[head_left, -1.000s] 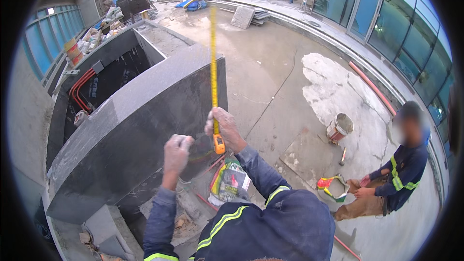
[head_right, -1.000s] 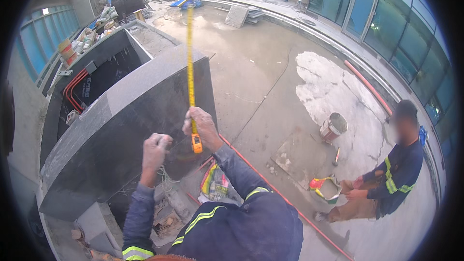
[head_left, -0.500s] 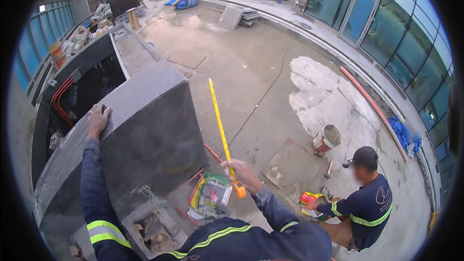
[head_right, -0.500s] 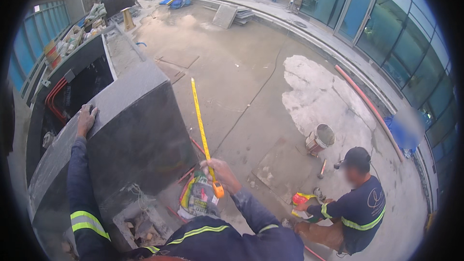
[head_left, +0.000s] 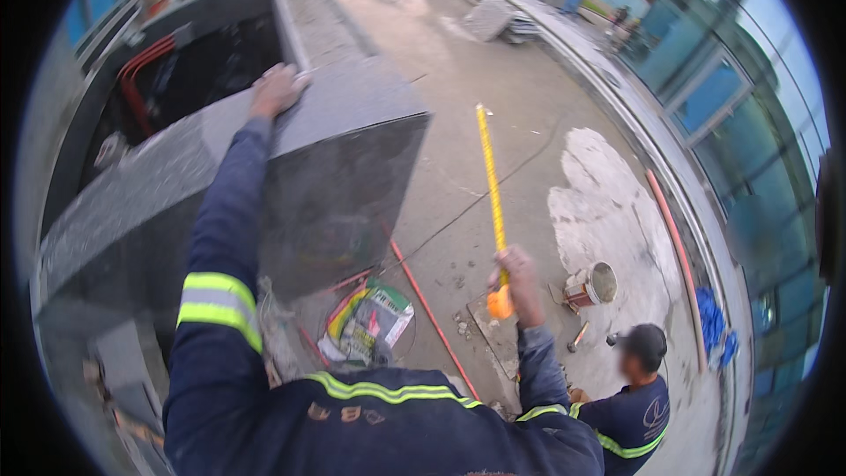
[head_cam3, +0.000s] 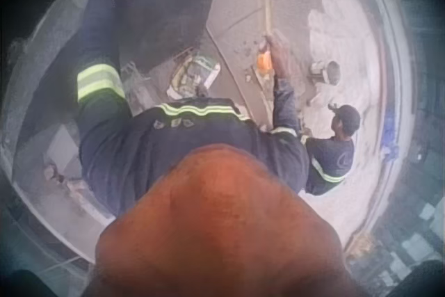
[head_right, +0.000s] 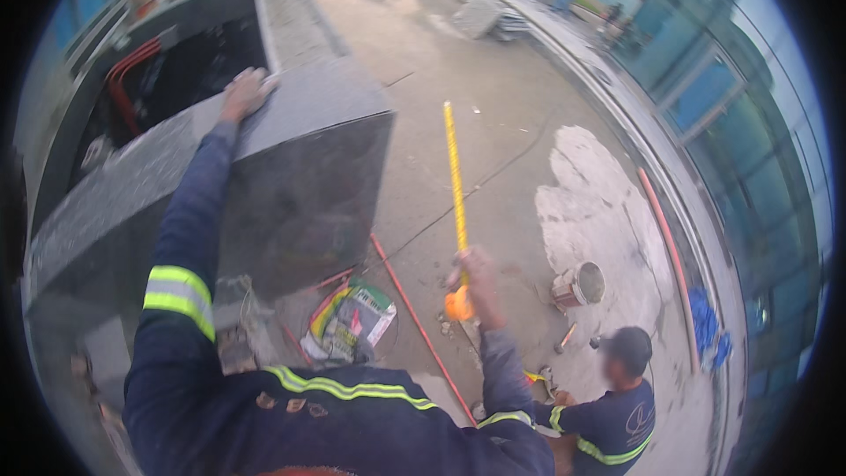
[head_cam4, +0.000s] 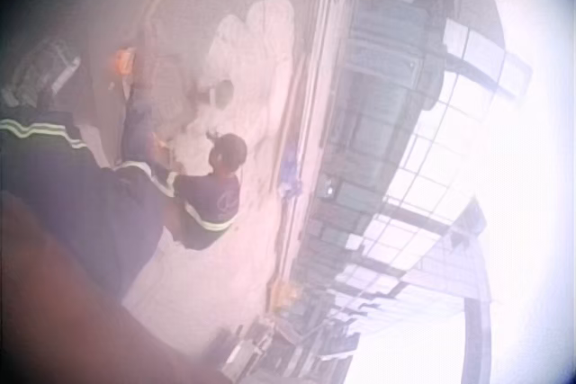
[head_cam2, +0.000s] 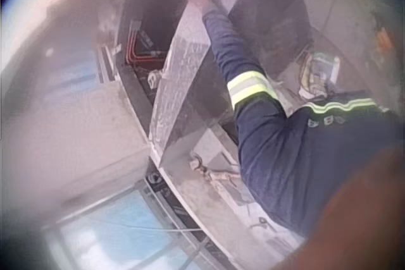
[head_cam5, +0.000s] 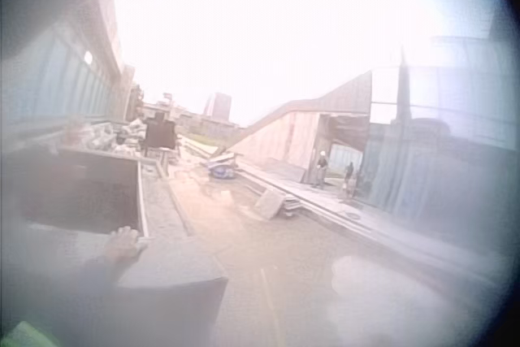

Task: The person lifts and positions a large stone slab onto a curved structure with assistance from another worker. They measure the slab with a tape measure and use an angle grinder to cut and smooth the stone. The slab is then placed into position on the structure.

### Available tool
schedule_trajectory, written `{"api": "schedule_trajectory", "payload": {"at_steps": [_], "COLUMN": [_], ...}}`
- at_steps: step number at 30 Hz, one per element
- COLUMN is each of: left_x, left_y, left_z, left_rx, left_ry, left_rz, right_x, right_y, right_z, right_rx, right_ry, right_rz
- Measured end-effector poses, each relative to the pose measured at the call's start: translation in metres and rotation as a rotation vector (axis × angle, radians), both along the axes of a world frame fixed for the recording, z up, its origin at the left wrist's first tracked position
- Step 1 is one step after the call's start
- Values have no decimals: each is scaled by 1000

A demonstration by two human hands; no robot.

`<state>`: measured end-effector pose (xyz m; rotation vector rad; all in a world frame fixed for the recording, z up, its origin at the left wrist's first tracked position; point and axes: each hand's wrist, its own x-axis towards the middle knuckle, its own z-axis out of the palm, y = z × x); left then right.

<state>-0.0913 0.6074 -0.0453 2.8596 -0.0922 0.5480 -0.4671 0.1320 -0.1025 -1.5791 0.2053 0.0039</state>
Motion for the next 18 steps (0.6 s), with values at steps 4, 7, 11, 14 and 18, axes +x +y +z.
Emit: {"api": "schedule_trajectory", "payload": {"at_steps": [4, 7, 11, 14, 18], "left_x": [-4, -7, -11, -12, -13], "left_y": [-2, -5, -4, -3, -2], "left_z": [-3, -1, -1, -2, -2], "left_rx": [5, 9, -24, -44, -57], "left_ry": [55, 42, 43, -1, 3], "left_rz": [38, 55, 46, 22, 37], "right_x": [59, 110, 155, 163, 150], "right_y": [31, 65, 98, 107, 105], "right_z": [66, 99, 111, 110, 109], "right_rx": [-77, -100, -31, 20, -3], "right_ry": [-44, -43, 57, 124, 171], "right_rz": [185, 315, 399, 390, 336]}}
